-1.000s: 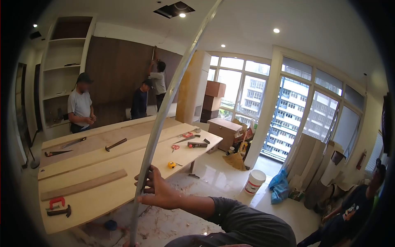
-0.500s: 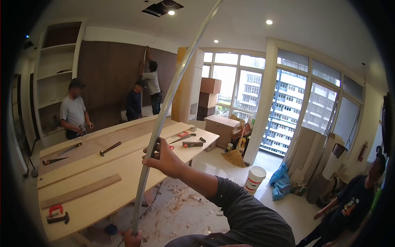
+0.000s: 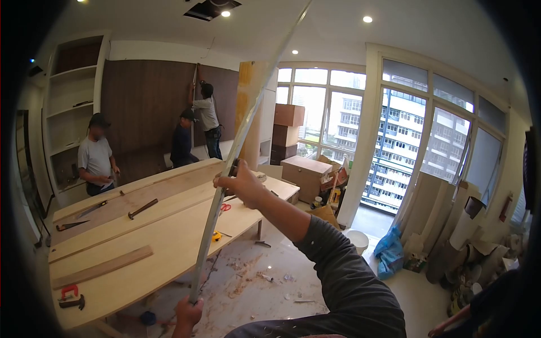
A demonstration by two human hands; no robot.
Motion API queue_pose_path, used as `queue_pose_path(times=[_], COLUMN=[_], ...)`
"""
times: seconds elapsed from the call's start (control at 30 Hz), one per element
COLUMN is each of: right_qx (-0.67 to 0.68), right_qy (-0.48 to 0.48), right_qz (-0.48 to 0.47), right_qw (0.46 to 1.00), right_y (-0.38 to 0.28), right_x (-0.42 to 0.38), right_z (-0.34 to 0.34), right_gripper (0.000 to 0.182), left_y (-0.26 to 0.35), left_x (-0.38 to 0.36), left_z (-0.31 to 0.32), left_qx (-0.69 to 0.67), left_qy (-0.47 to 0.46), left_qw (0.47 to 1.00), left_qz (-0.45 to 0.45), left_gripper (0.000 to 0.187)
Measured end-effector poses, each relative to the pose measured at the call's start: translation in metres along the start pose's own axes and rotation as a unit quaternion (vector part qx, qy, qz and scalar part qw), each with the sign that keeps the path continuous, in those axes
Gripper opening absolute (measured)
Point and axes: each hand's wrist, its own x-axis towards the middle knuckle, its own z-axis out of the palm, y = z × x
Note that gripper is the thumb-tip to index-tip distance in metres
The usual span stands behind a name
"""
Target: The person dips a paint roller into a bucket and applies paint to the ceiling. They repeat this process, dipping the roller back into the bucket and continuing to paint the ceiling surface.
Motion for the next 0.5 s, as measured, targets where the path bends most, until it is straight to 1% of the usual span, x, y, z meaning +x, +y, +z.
queue_pose_path(times=[0.07, 0.13, 0.17, 0.27, 0.3, 0.37, 0.4, 0.5], right_qx=[-0.002, 0.02, -0.009, 0.034, 0.045, 0.056, 0.062, 0.083], right_qy=[0.013, 0.01, 0.012, 0.015, 0.027, 0.029, 0.03, 0.036], right_qz=[-0.002, -0.008, 0.02, 0.019, 0.025, 0.007, -0.002, -0.003], right_qw=[1.0, 1.0, 1.0, 0.999, 0.998, 0.998, 0.998, 0.996], right_y=[0.003, 0.001, 0.004, 0.019, 0.023, 0.036, 0.042, 0.053], right_x=[0.011, 0.016, 0.023, 0.041, 0.042, 0.043, 0.042, 0.035], right_z=[-0.026, -0.052, -0.065, -0.104, -0.116, -0.137, -0.147, -0.17], right_gripper=[0.069, 0.069, 0.058, 0.056, 0.055, 0.06, 0.063, 0.062], left_y=[0.027, 0.038, 0.044, 0.074, 0.072, 0.074, 0.074, 0.103], left_x=[0.007, 0.021, 0.027, 0.038, 0.042, 0.048, 0.046, 0.035], left_z=[0.015, 0.036, 0.045, 0.07, 0.084, 0.11, 0.12, 0.137], left_qx=[-0.01, -0.003, -0.001, -0.016, -0.026, -0.046, -0.033, -0.014], left_qy=[-0.007, -0.007, -0.006, 0.0, 0.01, 0.031, 0.032, 0.039], left_qw=[1.0, 1.0, 1.0, 1.0, 0.999, 0.997, 0.998, 0.998], left_qz=[0.0, 0.019, 0.03, 0.027, 0.034, 0.051, 0.043, 0.043], left_gripper=[0.027, 0.027, 0.027, 0.028, 0.028, 0.027, 0.027, 0.025])
